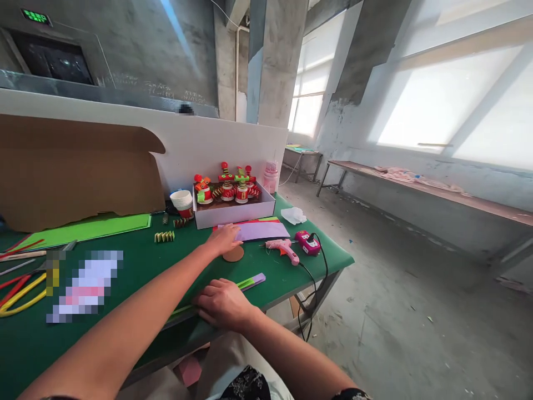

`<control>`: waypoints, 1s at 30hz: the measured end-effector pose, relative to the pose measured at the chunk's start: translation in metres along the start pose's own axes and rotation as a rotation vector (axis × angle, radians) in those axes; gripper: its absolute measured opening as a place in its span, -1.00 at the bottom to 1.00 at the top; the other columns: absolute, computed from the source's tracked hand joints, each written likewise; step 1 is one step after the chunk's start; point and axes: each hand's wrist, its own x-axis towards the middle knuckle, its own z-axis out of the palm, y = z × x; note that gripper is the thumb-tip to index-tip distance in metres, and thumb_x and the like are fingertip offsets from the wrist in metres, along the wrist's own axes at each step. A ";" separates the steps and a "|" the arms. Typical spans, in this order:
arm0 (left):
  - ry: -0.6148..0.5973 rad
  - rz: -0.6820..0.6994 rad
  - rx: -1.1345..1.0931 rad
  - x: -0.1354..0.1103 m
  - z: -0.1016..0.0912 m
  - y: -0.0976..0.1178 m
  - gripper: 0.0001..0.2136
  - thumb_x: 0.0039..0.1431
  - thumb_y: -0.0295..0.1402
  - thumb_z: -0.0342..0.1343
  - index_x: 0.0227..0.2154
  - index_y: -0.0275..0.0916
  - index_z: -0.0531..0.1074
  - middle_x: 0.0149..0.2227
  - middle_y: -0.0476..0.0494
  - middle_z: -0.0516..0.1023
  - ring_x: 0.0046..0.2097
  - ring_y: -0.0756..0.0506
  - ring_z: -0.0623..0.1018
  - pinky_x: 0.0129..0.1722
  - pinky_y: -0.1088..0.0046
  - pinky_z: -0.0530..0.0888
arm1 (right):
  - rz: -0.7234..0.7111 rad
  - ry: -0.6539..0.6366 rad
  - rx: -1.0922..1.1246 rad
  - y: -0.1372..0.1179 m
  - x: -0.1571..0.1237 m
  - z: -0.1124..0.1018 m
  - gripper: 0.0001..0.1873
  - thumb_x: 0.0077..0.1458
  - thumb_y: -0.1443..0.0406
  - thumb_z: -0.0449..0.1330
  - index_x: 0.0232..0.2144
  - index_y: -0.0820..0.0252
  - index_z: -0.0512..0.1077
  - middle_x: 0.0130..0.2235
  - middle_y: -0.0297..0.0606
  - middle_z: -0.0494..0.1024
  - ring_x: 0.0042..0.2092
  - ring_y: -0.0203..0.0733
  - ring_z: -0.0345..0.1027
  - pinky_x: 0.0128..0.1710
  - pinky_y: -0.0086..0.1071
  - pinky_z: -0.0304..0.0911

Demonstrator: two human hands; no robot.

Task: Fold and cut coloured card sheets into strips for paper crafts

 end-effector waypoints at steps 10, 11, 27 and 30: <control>-0.114 -0.135 -0.041 0.032 0.026 0.002 -0.63 0.29 -0.18 0.15 0.08 -0.22 0.40 0.08 -0.21 0.48 0.01 -0.17 0.54 -0.03 0.11 0.55 | 0.024 0.018 0.030 0.000 0.004 0.000 -0.81 0.30 0.21 0.12 -0.27 0.16 0.48 -0.26 -0.25 0.60 -0.24 -0.14 0.37 -0.29 -0.29 0.20; -0.117 -0.140 -0.046 0.032 0.025 0.000 -0.64 0.29 -0.18 0.14 0.08 -0.22 0.40 0.08 -0.21 0.48 0.00 -0.17 0.54 -0.03 0.11 0.55 | 0.026 0.018 0.032 0.000 0.004 0.000 -0.81 0.30 0.21 0.12 -0.26 0.15 0.48 -0.26 -0.25 0.60 -0.24 -0.14 0.37 -0.29 -0.29 0.20; 0.054 -0.235 -0.031 0.023 0.012 0.001 -0.68 0.30 -0.19 0.13 0.04 -0.20 0.42 0.07 -0.20 0.50 -0.02 -0.14 0.55 -0.04 0.15 0.55 | 0.046 -0.002 0.039 0.001 0.004 0.000 -0.84 0.26 0.20 0.18 -0.21 0.15 0.49 -0.27 -0.27 0.57 -0.23 -0.15 0.35 -0.26 -0.30 0.19; 0.208 -0.260 -0.010 0.023 -0.006 0.000 -0.67 0.29 -0.17 0.14 0.03 -0.23 0.43 0.04 -0.19 0.51 -0.03 -0.14 0.55 -0.03 0.12 0.55 | 0.047 0.021 0.065 0.002 0.002 0.001 -0.85 0.26 0.23 0.18 -0.25 0.17 0.49 -0.29 -0.27 0.56 -0.25 -0.16 0.33 -0.25 -0.31 0.20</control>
